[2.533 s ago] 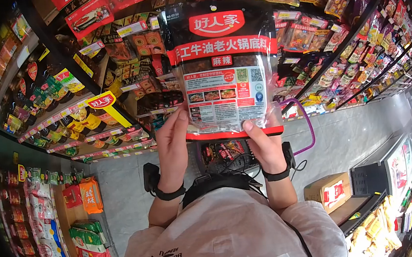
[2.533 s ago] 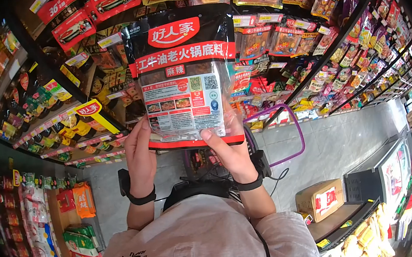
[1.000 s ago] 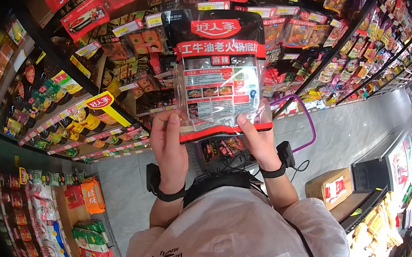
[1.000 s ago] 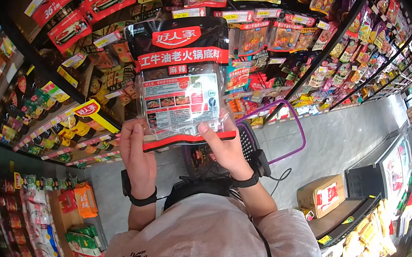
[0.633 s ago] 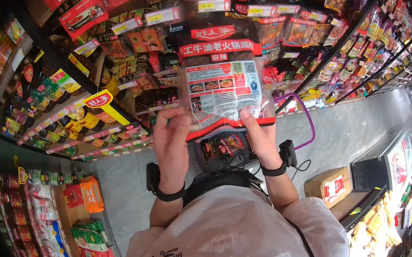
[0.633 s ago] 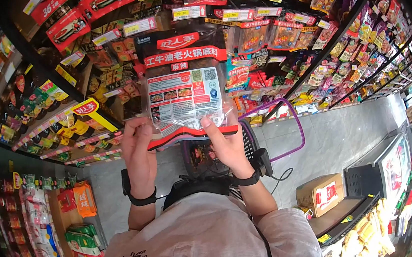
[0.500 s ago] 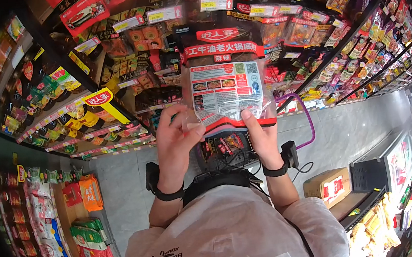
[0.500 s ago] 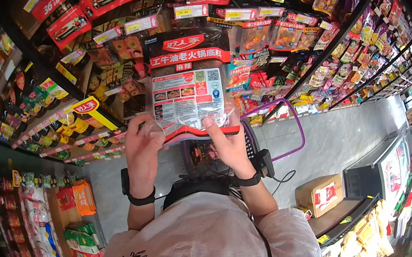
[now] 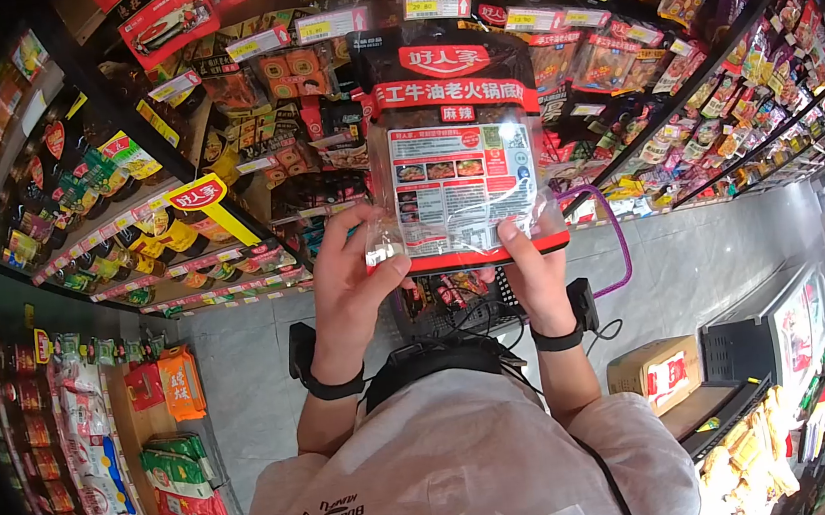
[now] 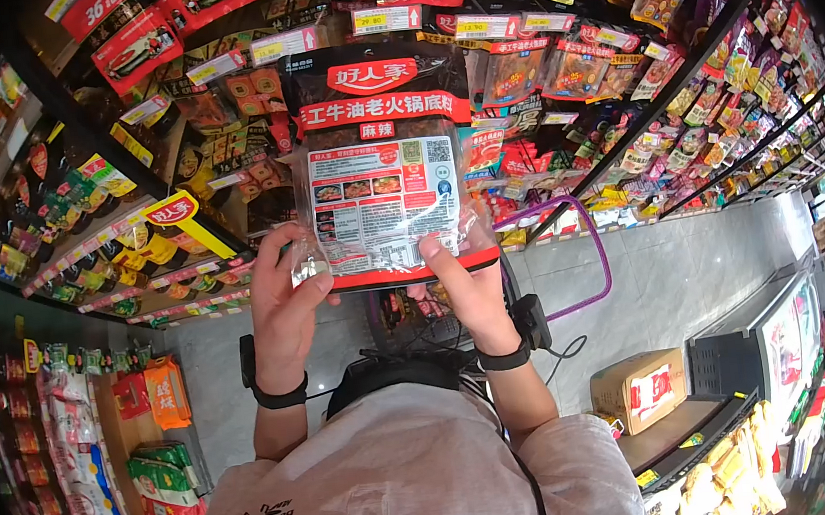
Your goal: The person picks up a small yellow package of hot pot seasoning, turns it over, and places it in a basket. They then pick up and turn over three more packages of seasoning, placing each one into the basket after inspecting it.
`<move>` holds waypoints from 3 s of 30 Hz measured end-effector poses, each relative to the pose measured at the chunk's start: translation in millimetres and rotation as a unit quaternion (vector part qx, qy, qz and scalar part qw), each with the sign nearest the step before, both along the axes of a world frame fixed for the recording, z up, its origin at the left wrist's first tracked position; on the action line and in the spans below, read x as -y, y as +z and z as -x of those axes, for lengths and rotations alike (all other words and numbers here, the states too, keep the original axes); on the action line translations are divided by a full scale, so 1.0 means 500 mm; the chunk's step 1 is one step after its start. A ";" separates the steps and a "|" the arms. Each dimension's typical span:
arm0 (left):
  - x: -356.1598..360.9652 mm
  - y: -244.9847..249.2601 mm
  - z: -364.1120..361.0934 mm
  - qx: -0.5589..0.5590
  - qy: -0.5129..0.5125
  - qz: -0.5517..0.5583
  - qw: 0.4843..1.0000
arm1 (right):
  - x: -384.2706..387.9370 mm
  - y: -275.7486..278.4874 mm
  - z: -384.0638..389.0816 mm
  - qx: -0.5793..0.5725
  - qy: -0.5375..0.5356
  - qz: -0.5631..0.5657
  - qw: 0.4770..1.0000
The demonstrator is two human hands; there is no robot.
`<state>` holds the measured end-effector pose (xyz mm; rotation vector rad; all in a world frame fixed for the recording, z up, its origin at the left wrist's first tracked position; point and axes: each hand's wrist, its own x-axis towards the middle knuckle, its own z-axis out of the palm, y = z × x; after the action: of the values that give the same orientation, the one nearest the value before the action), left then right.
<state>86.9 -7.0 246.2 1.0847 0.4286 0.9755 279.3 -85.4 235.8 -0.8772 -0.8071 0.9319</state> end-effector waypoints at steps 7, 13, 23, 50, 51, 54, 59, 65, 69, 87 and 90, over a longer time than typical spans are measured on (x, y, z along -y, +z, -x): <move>-0.002 -0.009 0.001 0.010 0.008 0.011 1.000 | -0.001 -0.001 0.005 -0.051 0.030 -0.005 0.998; -0.001 -0.011 -0.003 0.009 0.021 0.012 1.000 | 0.001 -0.002 0.001 -0.052 0.040 0.013 0.998; -0.008 -0.014 0.000 0.028 0.007 0.029 0.999 | -0.006 -0.004 0.003 -0.069 0.041 0.009 0.997; 0.002 -0.029 0.006 0.066 -0.004 0.069 0.995 | -0.003 -0.023 0.008 -0.090 0.011 -0.001 0.996; 0.002 -0.030 0.006 0.067 -0.003 0.068 0.995 | -0.006 -0.016 0.016 -0.099 -0.008 0.003 0.995; 0.005 -0.028 0.004 0.067 0.003 0.066 0.996 | -0.001 -0.029 0.001 -0.122 0.029 -0.001 0.992; 0.007 -0.033 0.004 0.066 0.003 0.065 0.996 | 0.005 -0.039 -0.008 -0.135 0.059 -0.004 0.989; 0.006 -0.041 0.004 0.065 0.004 0.072 0.995 | 0.006 -0.022 -0.002 -0.123 0.046 -0.007 0.991; 0.004 -0.041 0.004 0.062 0.008 0.076 0.995 | 0.002 -0.017 0.005 -0.129 0.040 -0.008 0.991; -0.004 -0.042 -0.001 0.050 0.015 0.088 0.995 | -0.013 -0.027 0.002 -0.132 0.039 -0.006 0.990; -0.008 -0.051 0.003 0.070 0.005 0.085 0.994 | -0.012 -0.025 0.005 -0.145 0.048 -0.004 0.988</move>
<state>85.3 -2.8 220.9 0.8562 0.3942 0.9979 276.9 -79.6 223.3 -0.6793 -0.6060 1.1114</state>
